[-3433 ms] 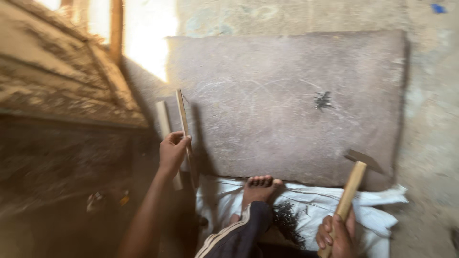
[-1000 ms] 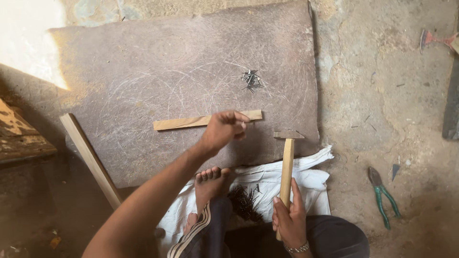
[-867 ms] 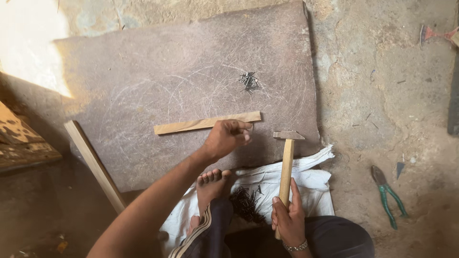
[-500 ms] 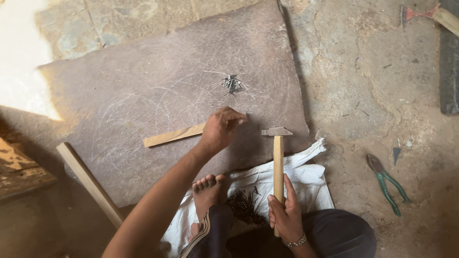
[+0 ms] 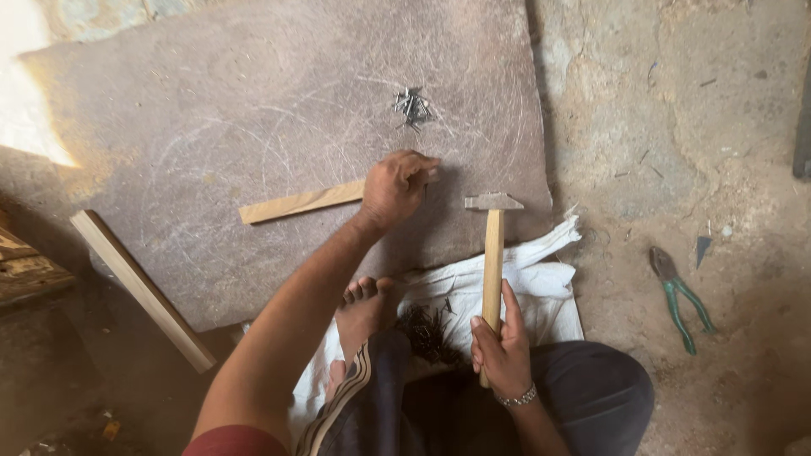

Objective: The person hammers nails into small wooden slats using a hammer. They repeatedly pick up a nail, place it on a slat, and strike it with the hammer. The finished slats are placed aside.

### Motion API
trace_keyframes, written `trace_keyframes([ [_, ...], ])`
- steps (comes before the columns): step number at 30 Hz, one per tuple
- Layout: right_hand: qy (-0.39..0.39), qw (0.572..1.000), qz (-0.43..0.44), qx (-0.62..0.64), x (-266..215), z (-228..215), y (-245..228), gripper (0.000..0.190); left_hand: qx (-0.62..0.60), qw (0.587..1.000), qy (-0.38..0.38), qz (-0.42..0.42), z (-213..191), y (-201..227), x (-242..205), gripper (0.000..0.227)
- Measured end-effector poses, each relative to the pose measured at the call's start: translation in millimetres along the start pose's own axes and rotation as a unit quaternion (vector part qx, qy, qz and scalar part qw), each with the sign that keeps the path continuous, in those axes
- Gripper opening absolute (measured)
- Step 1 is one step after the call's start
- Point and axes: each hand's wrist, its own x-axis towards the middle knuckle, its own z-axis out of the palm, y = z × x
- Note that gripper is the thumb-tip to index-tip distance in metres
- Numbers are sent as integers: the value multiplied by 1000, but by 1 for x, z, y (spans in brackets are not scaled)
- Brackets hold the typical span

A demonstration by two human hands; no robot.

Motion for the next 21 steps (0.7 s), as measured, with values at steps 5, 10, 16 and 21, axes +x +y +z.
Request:
trace_keyframes([
  [5, -9, 1000, -5, -19, -6, -4, 4, 83, 39, 998, 22, 44, 13, -12, -10, 18],
  [10, -1, 1000, -2, -9, 0, -1, 0, 83, 34, 999, 11, 22, 17, -18, 1, 14],
  [16, 0, 1000, -9, -10, -1, 2, 0, 83, 38, 998, 30, 48, 22, -23, -5, 13],
  [21, 20, 991, -60, -121, -7, 6, -20, 79, 60, 991, 56, 102, 18, -15, -8, 11],
])
